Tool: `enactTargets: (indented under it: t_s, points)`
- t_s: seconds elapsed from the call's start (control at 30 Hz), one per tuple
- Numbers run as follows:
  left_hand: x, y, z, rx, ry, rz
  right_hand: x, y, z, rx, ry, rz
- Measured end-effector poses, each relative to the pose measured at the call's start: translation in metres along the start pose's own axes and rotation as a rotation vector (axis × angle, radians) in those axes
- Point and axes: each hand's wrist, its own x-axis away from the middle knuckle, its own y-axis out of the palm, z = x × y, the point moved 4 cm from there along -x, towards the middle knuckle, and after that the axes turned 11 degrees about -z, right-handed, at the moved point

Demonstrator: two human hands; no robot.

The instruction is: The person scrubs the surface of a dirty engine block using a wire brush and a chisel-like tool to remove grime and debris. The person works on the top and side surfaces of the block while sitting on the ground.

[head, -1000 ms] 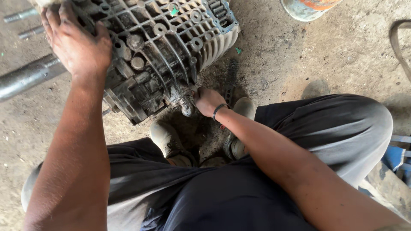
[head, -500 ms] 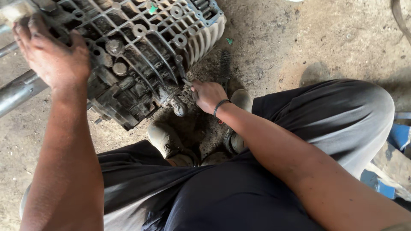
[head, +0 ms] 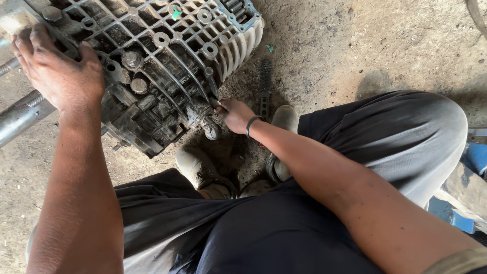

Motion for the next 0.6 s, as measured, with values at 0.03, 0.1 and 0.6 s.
enactTargets:
  t_s: [0.03,0.1,0.6]
  points:
    - [0.000,0.001,-0.001,-0.009,-0.002,-0.002,0.001,0.003,0.002,0.025,-0.008,-0.021]
    - [-0.001,0.002,-0.002,-0.019,-0.006,-0.004,0.002,0.002,0.004,0.183,-0.099,0.110]
    - [0.007,-0.017,0.017,0.051,0.036,0.050,0.005,0.006,0.035,0.497,-0.173,0.218]
